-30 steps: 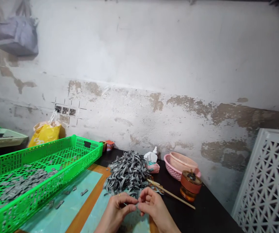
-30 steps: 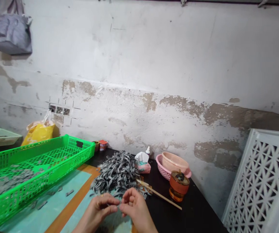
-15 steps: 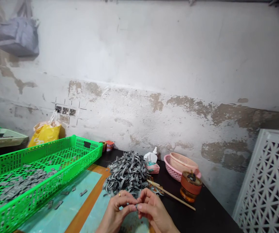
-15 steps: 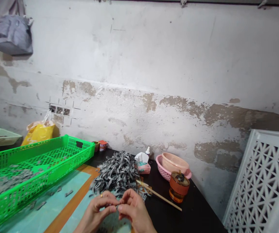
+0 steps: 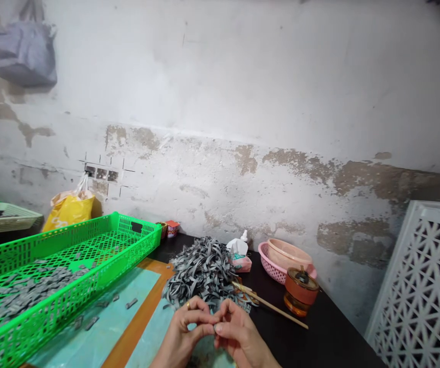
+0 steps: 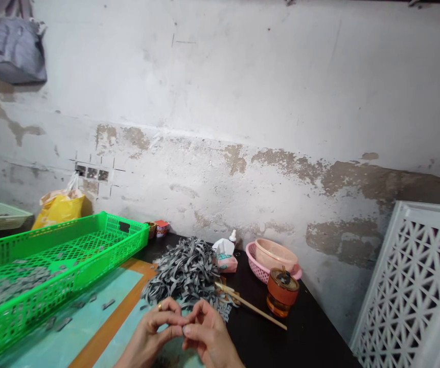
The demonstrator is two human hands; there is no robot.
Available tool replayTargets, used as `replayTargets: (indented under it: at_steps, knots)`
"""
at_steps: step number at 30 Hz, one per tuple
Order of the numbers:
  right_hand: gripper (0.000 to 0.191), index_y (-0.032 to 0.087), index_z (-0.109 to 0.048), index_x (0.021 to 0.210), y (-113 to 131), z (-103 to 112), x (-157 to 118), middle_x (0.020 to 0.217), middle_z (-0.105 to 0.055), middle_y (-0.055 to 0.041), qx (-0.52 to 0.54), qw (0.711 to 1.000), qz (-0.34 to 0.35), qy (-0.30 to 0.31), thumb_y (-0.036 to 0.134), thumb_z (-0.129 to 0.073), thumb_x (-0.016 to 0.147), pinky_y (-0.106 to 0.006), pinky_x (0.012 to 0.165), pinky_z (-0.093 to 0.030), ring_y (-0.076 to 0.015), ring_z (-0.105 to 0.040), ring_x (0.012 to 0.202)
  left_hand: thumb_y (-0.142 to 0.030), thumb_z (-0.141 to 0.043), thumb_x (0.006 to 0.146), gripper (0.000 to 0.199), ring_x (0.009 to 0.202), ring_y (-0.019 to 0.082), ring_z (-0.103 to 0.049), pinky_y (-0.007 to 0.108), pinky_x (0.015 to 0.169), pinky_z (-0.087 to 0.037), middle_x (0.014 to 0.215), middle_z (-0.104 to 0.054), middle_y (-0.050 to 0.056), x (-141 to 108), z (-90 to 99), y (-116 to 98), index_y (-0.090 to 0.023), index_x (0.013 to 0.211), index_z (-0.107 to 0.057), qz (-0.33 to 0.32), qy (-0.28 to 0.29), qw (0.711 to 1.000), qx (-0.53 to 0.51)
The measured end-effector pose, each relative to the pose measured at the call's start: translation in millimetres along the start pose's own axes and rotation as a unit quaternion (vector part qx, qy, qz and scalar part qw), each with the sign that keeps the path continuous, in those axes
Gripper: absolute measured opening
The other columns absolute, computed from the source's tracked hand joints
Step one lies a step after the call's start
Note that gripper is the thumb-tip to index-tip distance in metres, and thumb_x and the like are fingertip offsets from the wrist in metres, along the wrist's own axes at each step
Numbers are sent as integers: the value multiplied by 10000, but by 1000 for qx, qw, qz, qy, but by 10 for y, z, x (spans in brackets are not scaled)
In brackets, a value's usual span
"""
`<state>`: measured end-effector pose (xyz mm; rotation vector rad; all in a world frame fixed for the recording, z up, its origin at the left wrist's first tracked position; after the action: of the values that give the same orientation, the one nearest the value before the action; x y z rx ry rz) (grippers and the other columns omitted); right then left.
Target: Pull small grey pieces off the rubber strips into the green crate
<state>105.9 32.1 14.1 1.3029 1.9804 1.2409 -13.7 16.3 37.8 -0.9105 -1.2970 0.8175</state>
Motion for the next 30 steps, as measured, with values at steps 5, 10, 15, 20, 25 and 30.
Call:
replayTargets:
  at_steps: [5,10,15,20,25,30]
  knots:
    - [391,195,-520,733,114,-45,-10,723,-559,27,-27,998,46,18,279,-843,528,-224,552,-429,-115,-521,633,-393,-743,705,165,752,200,-575,283,697,-434,766,-598,33,9,22,-10,-239,744,-789,-22,-6,1000,21]
    - [397,209,-500,763,184,-38,-3,728,-575,22,-63,992,109,27,311,-834,574,-244,577,-421,-127,-507,644,-356,-747,710,155,674,185,-573,255,622,-423,694,-627,36,-3,67,-102,-208,664,-749,-68,-44,994,68]
    - [379,209,-499,788,201,4,-9,760,-577,15,-109,986,120,25,343,-811,621,-261,603,-437,-133,-507,664,-347,-680,781,159,730,204,-632,266,674,-457,752,-694,63,-14,48,-158,-226,759,-780,-68,-4,992,106]
    - [384,209,-493,791,220,44,1,771,-571,13,-128,984,122,30,351,-808,623,-259,607,-452,-132,-503,668,-325,-607,841,197,758,196,-656,261,720,-465,778,-736,61,-3,-4,-179,-216,797,-766,-55,47,988,137]
    - [363,205,-486,792,216,62,6,755,-579,16,-156,980,122,28,328,-794,644,-258,604,-445,-120,-490,645,-263,-621,834,133,731,175,-628,232,635,-445,756,-695,46,-9,24,-171,-198,764,-715,-93,33,973,209]
    - [325,200,-496,785,227,67,-1,737,-577,21,-176,975,136,20,305,-778,662,-256,608,-417,-123,-497,651,-225,-526,897,151,736,163,-585,227,618,-425,778,-638,42,-63,-2,-244,-191,788,-624,-211,36,923,319]
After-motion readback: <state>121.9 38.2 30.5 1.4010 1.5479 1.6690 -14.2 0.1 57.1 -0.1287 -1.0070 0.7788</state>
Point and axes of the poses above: each hand's wrist, its own x-axis towards the middle knuckle, its own z-axis out of the back of the hand, y = z × x, the point moved 6 cm from there along x, towards the middle knuckle
